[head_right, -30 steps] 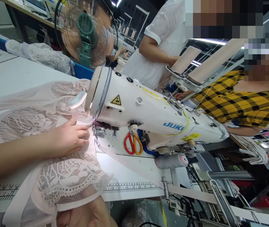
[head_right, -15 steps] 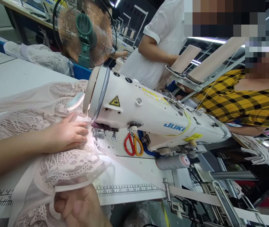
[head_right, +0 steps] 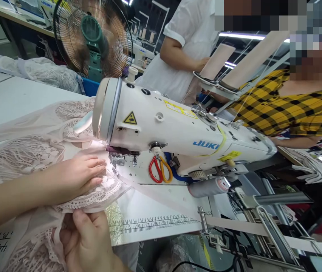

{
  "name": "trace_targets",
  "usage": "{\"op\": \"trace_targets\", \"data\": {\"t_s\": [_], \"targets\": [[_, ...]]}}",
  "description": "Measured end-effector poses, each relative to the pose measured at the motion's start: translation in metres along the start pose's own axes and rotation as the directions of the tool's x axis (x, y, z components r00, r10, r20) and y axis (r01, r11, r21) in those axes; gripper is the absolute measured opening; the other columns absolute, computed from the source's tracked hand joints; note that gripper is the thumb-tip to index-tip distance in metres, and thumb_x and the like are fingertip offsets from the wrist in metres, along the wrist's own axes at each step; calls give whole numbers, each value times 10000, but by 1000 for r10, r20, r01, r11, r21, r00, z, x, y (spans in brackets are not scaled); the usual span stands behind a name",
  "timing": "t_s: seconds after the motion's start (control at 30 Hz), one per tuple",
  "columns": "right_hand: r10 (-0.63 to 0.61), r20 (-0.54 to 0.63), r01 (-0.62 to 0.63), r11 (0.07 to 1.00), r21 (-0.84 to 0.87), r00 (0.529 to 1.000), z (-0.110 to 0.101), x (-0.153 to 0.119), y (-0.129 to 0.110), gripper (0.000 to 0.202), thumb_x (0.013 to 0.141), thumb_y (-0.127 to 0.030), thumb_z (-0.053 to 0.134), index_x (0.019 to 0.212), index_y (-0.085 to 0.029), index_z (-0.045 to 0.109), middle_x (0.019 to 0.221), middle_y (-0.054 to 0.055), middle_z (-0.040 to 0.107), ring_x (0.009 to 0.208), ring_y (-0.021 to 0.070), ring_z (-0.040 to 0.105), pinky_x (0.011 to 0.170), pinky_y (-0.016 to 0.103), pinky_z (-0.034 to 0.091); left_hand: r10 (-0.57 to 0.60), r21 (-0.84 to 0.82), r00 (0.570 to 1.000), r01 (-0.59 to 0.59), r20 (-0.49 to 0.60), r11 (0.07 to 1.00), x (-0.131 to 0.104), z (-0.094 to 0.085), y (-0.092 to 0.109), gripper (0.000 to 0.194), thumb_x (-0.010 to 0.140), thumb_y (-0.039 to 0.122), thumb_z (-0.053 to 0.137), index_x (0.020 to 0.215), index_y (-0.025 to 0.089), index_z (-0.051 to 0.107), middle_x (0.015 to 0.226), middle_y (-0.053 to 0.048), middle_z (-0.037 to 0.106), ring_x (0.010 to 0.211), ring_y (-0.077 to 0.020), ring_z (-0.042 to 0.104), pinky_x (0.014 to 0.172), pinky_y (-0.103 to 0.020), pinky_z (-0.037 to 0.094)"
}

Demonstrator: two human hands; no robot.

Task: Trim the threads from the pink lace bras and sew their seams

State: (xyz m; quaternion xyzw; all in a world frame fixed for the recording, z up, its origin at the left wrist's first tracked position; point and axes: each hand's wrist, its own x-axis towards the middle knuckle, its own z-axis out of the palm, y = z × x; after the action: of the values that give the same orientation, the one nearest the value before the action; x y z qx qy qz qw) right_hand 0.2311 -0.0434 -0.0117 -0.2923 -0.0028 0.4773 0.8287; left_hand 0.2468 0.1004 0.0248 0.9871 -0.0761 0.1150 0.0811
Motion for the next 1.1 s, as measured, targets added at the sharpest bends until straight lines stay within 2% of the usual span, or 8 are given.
{"op": "trace_targets", "data": {"t_s": [0.1, 0.2, 0.33, 0.53, 0.77, 1.1], "targets": [[4, -14, -3, 999, 41, 1000, 0, 4, 5, 397, 705, -229, 716, 1091, -246, 624, 848, 22, 712, 849, 210, 666, 708, 342, 558, 25, 94, 994, -35, 103, 995, -3, 13, -5, 386, 915, 340, 415, 1059, 79, 660, 1148, -172, 647, 1023, -286, 603, 860, -386, 479], [-4, -47, 8, 998, 68, 999, 4, 7, 9, 382, 680, -195, 720, 1051, -244, 641, 840, 20, 715, 867, 206, 663, 706, 325, 561, 53, 105, 994, -64, 99, 992, -5, 18, -12, 415, 921, 360, 412, 1149, 85, 625, 1236, -162, 606, 1121, -290, 561, 931, -385, 446], [10, -45, -5, 994, 108, 999, 9, 11, 12, 388, 656, -203, 736, 1032, -241, 647, 858, 13, 714, 773, 190, 668, 681, 326, 564, 59, 90, 989, -71, 134, 993, -3, 12, -16, 390, 916, 352, 429, 1164, 124, 626, 1257, -136, 598, 1130, -268, 563, 938, -353, 451], [23, -44, -17, 989, 150, 999, 10, 15, 17, 373, 646, -216, 754, 1003, -261, 657, 799, -16, 699, 681, 150, 639, 662, 305, 568, 57, 74, 989, -67, 136, 995, -2, 13, -21, 428, 911, 368, 435, 1211, 112, 600, 1288, -136, 573, 1167, -307, 544, 963, -402, 455], [11, -13, -8, 979, 203, 1000, 11, 19, 17, 358, 663, -185, 745, 1008, -218, 654, 830, 8, 702, 732, 160, 651, 713, 316, 553, 23, 131, 979, -50, 204, 990, 0, 16, -26, 487, 933, 396, 360, 1268, 100, 552, 1343, -136, 520, 1216, -302, 504, 979, -405, 451], [-17, 58, 5, 978, 208, 998, 16, 21, 17, 272, 674, -157, 708, 935, -209, 650, 841, 5, 696, 736, 159, 643, 762, 318, 533, -11, 172, 983, -22, 185, 985, 4, 18, -30, 494, 918, 393, 384, 1276, 90, 541, 1335, -154, 527, 1191, -308, 516, 962, -401, 458]]}}
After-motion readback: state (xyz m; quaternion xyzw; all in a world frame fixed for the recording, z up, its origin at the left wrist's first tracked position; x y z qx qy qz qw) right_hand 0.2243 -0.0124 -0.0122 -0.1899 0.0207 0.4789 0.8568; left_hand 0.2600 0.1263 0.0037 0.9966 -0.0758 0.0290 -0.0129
